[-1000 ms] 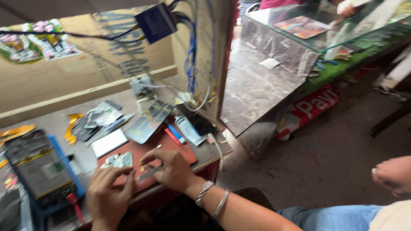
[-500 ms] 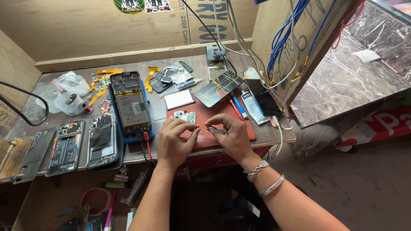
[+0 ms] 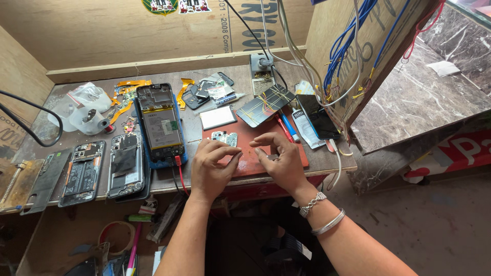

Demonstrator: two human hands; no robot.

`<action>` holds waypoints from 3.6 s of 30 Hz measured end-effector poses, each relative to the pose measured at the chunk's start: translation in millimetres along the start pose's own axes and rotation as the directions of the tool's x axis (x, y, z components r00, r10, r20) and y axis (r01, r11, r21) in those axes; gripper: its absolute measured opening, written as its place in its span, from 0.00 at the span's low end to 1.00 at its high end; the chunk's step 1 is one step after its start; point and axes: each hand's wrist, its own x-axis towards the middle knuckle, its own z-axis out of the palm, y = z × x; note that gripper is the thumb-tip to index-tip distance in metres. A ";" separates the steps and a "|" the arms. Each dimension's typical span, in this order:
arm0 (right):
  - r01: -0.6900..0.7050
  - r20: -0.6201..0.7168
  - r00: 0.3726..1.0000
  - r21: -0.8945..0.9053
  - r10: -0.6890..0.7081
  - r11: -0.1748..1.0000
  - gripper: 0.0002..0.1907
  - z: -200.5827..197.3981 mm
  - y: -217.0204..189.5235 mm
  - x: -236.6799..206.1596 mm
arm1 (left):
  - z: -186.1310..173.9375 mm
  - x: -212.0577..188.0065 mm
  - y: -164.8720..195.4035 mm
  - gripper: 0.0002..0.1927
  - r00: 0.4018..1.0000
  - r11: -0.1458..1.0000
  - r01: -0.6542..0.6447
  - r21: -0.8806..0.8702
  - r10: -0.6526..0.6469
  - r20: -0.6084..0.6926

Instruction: The person pries along the edge of a disassembled smartphone on the workbench using a metal pry tool, then lifts the phone and presses its screen. They reach to a shelf for a plastic storage box, place it on their lap, and sort through small packaged spare parts inside the box, holding up and reading labeled packets.

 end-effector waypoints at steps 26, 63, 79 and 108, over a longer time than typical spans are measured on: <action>-0.120 0.031 0.993 0.093 0.118 0.988 0.14 0.6 5.1 1.0 | 0.0 0.6 2.4 0.07 1.000 0.999 0.002 0.039 -0.003 0.028; -0.004 0.025 1.000 -0.003 0.004 1.000 0.14 0.4 7.2 2.9 | -1.2 3.0 1.2 0.04 0.998 1.000 0.021 0.005 -0.021 0.061; -0.131 0.044 0.991 0.118 0.127 0.984 0.14 1.4 9.8 4.4 | 0.9 1.0 -2.8 0.12 0.998 0.999 0.010 0.033 -0.012 0.060; -0.152 -0.001 0.988 -0.200 0.155 0.968 0.11 -30.9 -6.0 20.3 | 1.8 1.8 0.2 0.04 0.999 0.998 0.043 0.053 -0.044 0.026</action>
